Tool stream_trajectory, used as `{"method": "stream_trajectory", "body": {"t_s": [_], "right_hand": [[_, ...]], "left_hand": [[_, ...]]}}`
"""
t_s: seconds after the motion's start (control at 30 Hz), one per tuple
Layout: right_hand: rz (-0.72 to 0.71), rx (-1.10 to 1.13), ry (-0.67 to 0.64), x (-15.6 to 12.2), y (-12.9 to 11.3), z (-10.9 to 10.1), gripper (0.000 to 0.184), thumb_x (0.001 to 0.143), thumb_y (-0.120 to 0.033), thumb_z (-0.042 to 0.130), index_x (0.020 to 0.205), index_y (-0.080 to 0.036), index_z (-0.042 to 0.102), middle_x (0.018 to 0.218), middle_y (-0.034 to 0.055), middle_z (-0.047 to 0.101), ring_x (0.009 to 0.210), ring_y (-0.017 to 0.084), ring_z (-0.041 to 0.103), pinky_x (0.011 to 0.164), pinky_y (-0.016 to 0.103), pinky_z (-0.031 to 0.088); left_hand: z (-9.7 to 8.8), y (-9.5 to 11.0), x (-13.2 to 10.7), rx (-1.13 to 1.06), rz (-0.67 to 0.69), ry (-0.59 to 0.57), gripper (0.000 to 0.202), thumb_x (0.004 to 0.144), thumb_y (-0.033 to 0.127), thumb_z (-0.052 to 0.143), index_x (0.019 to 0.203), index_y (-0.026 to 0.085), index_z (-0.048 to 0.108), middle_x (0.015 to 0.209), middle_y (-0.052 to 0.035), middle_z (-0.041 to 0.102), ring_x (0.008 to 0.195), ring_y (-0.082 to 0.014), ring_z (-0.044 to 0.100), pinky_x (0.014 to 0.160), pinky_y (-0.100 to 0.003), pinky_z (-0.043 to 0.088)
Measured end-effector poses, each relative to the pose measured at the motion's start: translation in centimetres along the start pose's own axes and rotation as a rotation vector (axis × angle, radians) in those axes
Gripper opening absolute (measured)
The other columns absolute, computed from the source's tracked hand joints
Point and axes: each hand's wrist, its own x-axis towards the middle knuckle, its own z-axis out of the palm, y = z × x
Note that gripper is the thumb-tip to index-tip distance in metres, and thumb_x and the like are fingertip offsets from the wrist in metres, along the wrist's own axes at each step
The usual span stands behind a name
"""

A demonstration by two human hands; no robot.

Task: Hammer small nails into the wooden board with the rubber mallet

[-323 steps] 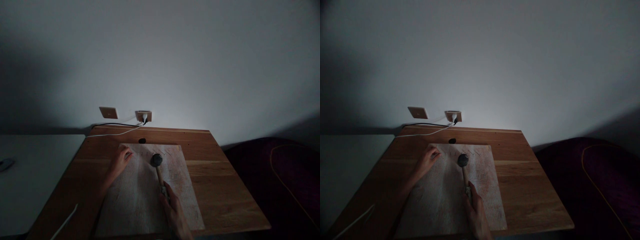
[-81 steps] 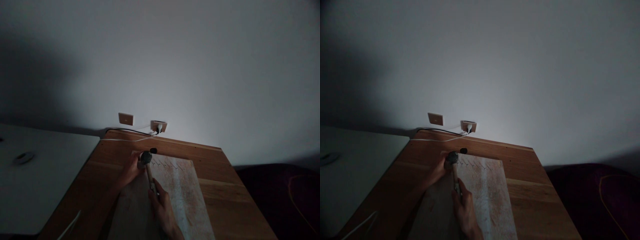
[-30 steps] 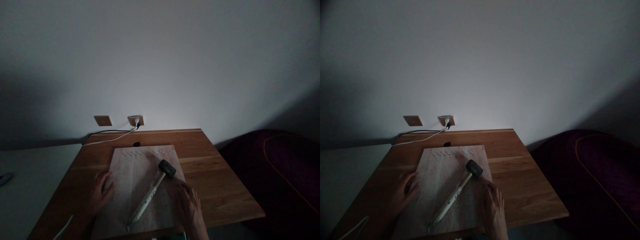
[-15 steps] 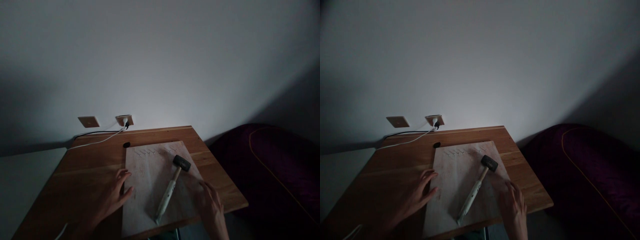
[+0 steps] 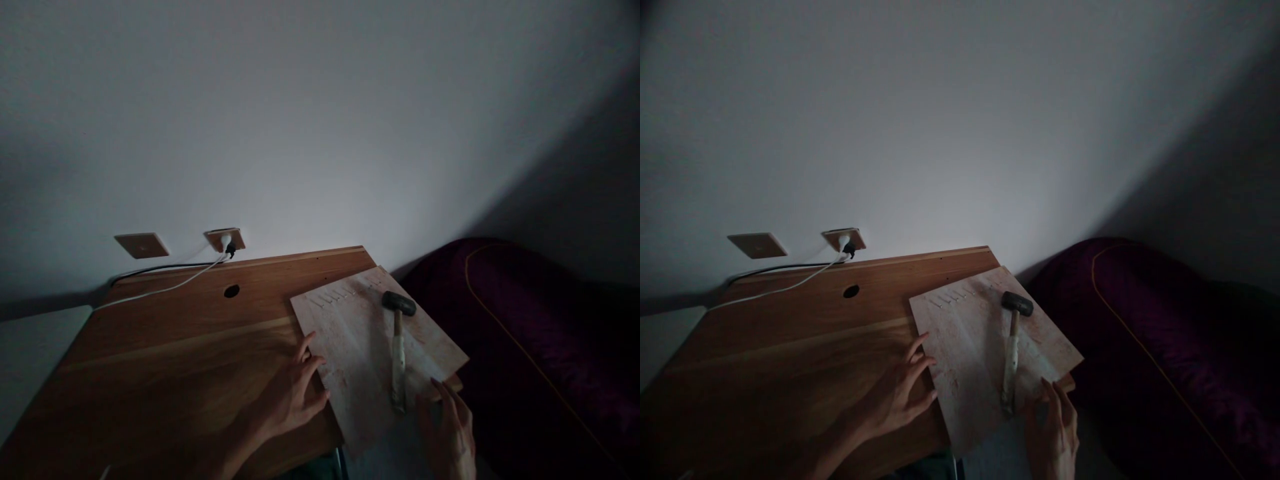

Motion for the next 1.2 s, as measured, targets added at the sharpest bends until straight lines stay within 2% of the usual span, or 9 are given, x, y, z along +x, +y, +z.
{"method": "stream_trajectory", "body": {"t_s": [0.17,0.37,0.5,0.6,0.73,0.8,0.9,1.03,1.2], "right_hand": [[0.019,0.021,-0.095,-0.8,0.4,1.2,0.067,0.093,-0.067,0.055,0.136,-0.016,0.061,0.136,0.0239,0.06,0.126,0.045,0.06,0.088,0.055,0.057],[0.091,0.096,-0.03,-2.0,-3.1,1.2,0.07,0.098,-0.07,0.046,0.142,-0.017,0.057,0.142,0.0224,0.059,0.133,0.045,0.055,0.097,0.057,0.053],[0.129,0.033,0.07,-2.1,-4.8,0.0,0.058,0.101,-0.066,0.043,0.127,-0.021,0.067,0.123,0.0192,0.067,0.12,0.044,0.063,0.089,0.054,0.053],[0.047,0.14,0.115,-2.0,-6.9,-0.1,0.05,0.1,-0.065,0.049,0.106,-0.022,0.073,0.101,0.0141,0.072,0.097,0.036,0.071,0.079,0.044,0.055],[-0.068,0.532,-0.252,-2.6,-14.2,1.5,0.045,0.102,-0.058,0.051,0.1,-0.02,0.073,0.078,0.0057,0.074,0.068,0.022,0.071,0.061,0.027,0.055],[-0.194,0.68,-0.52,-3.4,-19.0,2.9,0.039,0.105,-0.051,0.049,0.105,-0.02,0.073,0.088,0.006,0.076,0.077,0.02,0.073,0.068,0.025,0.058],[-0.254,0.764,-0.737,-5.0,-24.4,5.5,0.031,0.107,-0.043,0.049,0.105,-0.021,0.071,0.091,0.0042,0.078,0.08,0.02,0.076,0.075,0.027,0.06],[-0.257,0.788,-0.746,-6.4,-26.1,8.2,0.024,0.106,-0.042,0.049,0.104,-0.024,0.066,0.087,0.004,0.079,0.074,0.024,0.078,0.066,0.032,0.06],[-0.235,0.759,-0.736,-6.2,-25.1,8.6,0.027,0.107,-0.046,0.046,0.101,-0.027,0.064,0.089,0.0052,0.079,0.077,0.026,0.078,0.069,0.036,0.062]], "left_hand": [[1.1,0.3,0.2,-0.077,0.038,0.006,0.042,0.089,0.029,0.074,0.129,0.026,0.062,0.172,-0.0143,0.023,0.15,-0.0381,0.045,0.118,-0.052,0.048],[1.3,-0.6,1.0,-0.116,0.038,-0.01,0.042,0.09,0.032,0.074,0.129,0.024,0.062,0.172,-0.0151,0.023,0.152,-0.0363,0.04,0.119,-0.05,0.047],[-0.2,-1.5,1.5,-0.094,0.087,0.019,0.038,0.093,0.034,0.07,0.13,0.027,0.062,0.162,-0.0135,0.043,0.14,-0.0311,0.054,0.114,-0.046,0.05],[-2.0,-2.5,1.4,-0.139,0.073,0.097,0.022,0.1,0.031,0.058,0.12,0.026,0.065,0.134,-0.0104,0.065,0.123,-0.0253,0.064,0.107,-0.041,0.052],[-3.5,-4.6,0.4,-0.211,-0.076,0.18,0.018,0.1,0.035,0.058,0.092,0.022,0.065,0.093,-0.004,0.07,0.088,-0.0196,0.066,0.084,-0.033,0.055],[-3.6,-5.7,-0.4,-0.323,-0.13,0.196,0.021,0.097,0.041,0.063,0.091,0.021,0.065,0.089,-0.0039,0.07,0.084,-0.0188,0.065,0.078,-0.03,0.054],[-3.2,-7.2,-1.6,-0.461,-0.193,0.245,0.022,0.094,0.042,0.067,0.096,0.02,0.065,0.092,-0.0047,0.072,0.088,-0.0197,0.068,0.081,-0.031,0.056],[-2.6,-8.2,-2.6,-0.4,-0.232,0.407,0.009,0.09,0.025,0.06,0.097,0.021,0.064,0.097,-0.0051,0.073,0.096,-0.021,0.069,0.091,-0.036,0.057],[-1.9,-8.4,-2.4,-0.264,-0.187,0.432,0.011,0.088,0.019,0.057,0.096,0.022,0.064,0.095,-0.0046,0.073,0.091,-0.0206,0.069,0.089,-0.035,0.057]]}}
